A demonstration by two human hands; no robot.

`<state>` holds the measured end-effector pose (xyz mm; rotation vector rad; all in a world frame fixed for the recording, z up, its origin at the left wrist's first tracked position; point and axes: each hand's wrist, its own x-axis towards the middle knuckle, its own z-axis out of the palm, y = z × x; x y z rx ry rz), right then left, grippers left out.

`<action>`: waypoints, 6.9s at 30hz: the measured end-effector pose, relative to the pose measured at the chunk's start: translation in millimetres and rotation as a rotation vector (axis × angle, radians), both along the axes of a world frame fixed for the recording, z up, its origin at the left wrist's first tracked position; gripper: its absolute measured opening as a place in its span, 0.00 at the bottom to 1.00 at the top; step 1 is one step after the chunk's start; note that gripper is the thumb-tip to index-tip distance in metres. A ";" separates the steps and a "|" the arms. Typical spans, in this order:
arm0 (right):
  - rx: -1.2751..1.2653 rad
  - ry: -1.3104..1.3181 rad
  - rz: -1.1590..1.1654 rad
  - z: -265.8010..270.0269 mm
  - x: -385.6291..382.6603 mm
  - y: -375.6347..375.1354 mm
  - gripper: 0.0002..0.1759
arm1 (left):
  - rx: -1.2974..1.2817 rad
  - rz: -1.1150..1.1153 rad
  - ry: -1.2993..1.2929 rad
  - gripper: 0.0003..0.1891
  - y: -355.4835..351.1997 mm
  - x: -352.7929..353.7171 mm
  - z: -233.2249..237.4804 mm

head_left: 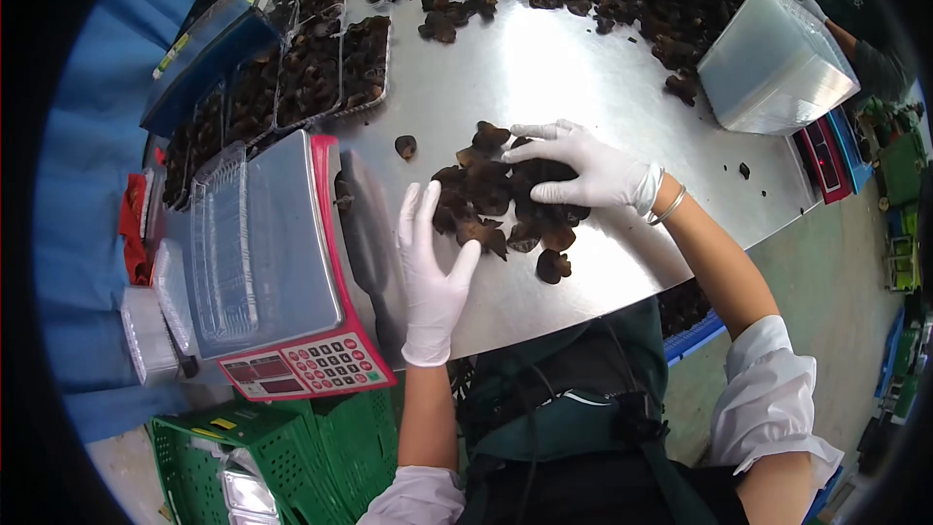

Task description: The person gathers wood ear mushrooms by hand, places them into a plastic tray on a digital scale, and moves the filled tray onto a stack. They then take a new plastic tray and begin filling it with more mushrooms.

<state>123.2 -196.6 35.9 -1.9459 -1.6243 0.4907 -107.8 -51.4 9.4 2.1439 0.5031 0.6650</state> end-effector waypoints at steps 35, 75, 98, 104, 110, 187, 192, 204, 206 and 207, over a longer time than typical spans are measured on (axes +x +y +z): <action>0.423 1.251 -0.257 25.2 -79.9 -39.0 0.32 | 0.003 0.005 -0.074 0.21 -41.7 -17.7 8.8; 0.324 -0.295 -0.542 -8.9 9.9 54.9 0.23 | 0.045 0.098 -0.077 0.29 -14.9 -16.1 -6.4; 0.255 0.321 -0.157 2.5 -32.2 40.9 0.29 | -0.483 -0.115 0.006 0.34 9.5 71.2 6.9; 0.379 0.387 -0.064 70.6 -68.4 61.3 0.29 | -0.186 0.019 -0.173 0.34 3.1 28.0 82.7; 0.523 0.306 0.255 112.8 -129.8 158.0 0.31 | -0.008 0.315 -0.215 0.34 51.8 -48.1 134.7; 0.095 0.398 -0.277 -21.4 -32.9 -45.9 0.28 | -0.336 -0.171 0.131 0.33 -61.8 80.3 2.2; 0.120 0.396 -0.165 5.6 -24.7 -20.9 0.28 | -0.474 -0.150 0.029 0.30 -43.1 70.5 33.8; 0.098 0.372 0.412 119.2 -93.4 225.0 0.38 | 0.084 0.355 -0.029 0.20 118.0 -49.3 151.9; 0.064 0.248 0.469 121.6 -110.7 248.9 0.37 | 0.158 0.459 0.067 0.21 128.0 -69.0 149.3; 0.055 0.221 0.541 114.7 -115.0 264.1 0.37 | 0.183 0.508 0.107 0.22 130.7 -77.5 142.6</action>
